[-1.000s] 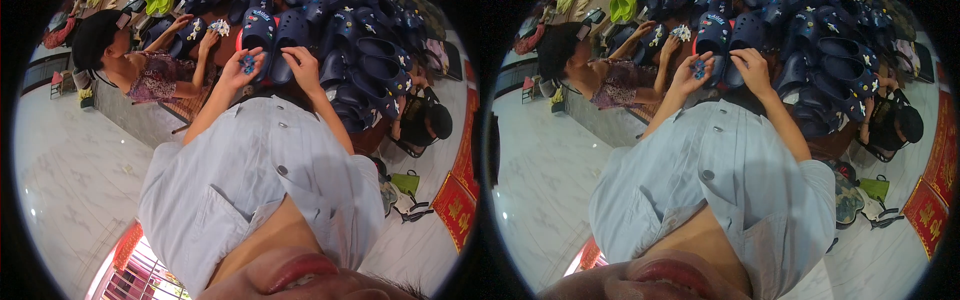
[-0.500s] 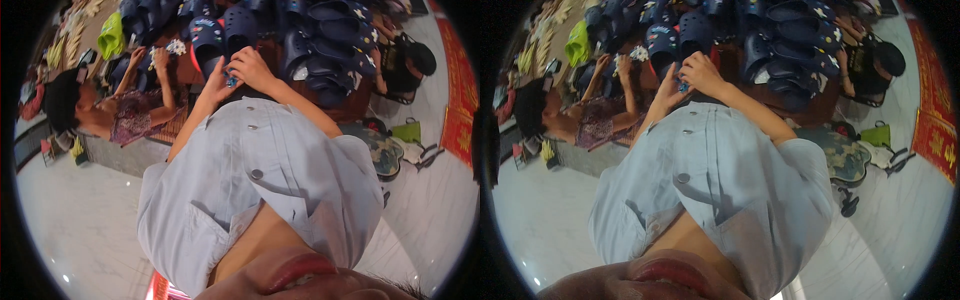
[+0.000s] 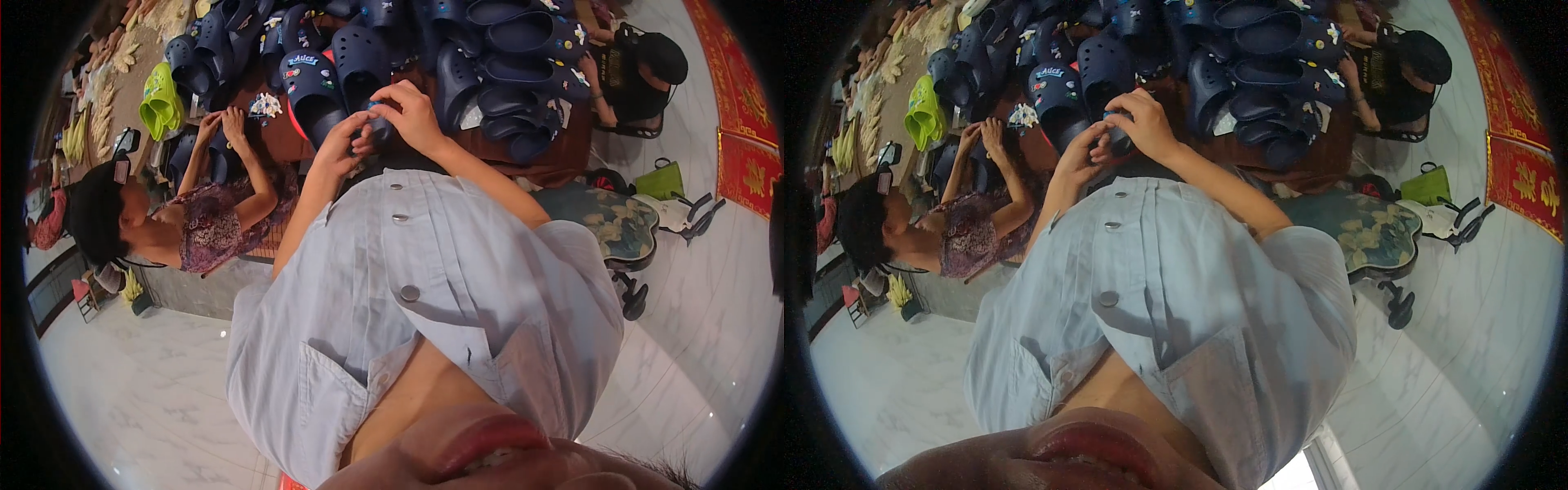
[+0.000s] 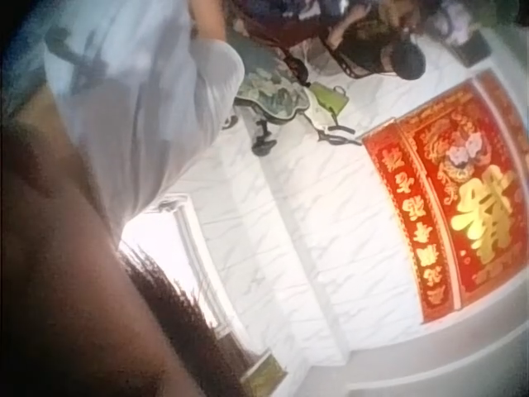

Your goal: The recorder and another person are applying decorative charms to blue foam clogs at a table.

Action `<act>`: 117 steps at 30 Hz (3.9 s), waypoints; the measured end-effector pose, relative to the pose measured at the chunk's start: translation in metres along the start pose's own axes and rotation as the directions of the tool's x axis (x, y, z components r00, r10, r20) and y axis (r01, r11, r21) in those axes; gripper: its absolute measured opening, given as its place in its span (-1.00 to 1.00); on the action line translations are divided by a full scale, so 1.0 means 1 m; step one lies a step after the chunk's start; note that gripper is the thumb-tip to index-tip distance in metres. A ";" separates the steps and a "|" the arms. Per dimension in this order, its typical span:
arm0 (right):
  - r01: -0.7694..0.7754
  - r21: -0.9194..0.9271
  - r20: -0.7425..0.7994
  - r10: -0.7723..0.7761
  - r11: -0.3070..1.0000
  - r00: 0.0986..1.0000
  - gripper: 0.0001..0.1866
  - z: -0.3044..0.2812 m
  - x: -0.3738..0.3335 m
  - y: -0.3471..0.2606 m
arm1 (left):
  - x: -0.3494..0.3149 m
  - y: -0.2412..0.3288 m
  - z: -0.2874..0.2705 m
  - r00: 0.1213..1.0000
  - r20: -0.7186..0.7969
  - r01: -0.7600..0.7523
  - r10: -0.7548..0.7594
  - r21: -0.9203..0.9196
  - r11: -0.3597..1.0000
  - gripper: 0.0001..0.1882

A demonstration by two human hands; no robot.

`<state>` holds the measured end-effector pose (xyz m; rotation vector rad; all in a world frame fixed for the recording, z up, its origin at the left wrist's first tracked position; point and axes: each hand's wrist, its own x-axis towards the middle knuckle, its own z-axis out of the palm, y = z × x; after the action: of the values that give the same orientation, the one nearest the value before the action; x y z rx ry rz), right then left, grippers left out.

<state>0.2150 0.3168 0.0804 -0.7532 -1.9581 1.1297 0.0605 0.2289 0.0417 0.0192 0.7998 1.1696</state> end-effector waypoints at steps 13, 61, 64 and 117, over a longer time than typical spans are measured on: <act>-0.270 0.246 -0.081 0.297 0.931 0.951 -0.85 0.010 0.013 0.071 | 0.012 0.025 -0.039 0.815 0.032 -0.249 0.579 0.921 0.300 -0.81; -0.501 -0.258 -0.063 0.503 0.826 0.862 -0.39 0.062 0.168 0.164 | 0.016 0.000 -0.053 0.811 0.063 -0.300 0.582 0.898 0.321 -0.89; -0.582 -0.182 -0.034 0.587 0.792 0.809 -0.38 0.056 0.179 0.182 | 0.019 0.004 -0.046 0.816 0.096 -0.322 0.570 0.895 0.309 -0.89; 0.470 -0.233 0.277 -0.405 0.851 0.871 -0.84 0.030 0.045 -0.012 | -0.020 0.028 -0.021 0.990 -0.091 -0.139 0.107 -0.557 0.818 -0.66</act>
<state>0.1643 0.3326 0.0943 -0.2947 -2.3628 0.6685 0.0232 0.2162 0.0488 -0.4627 0.4767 1.5015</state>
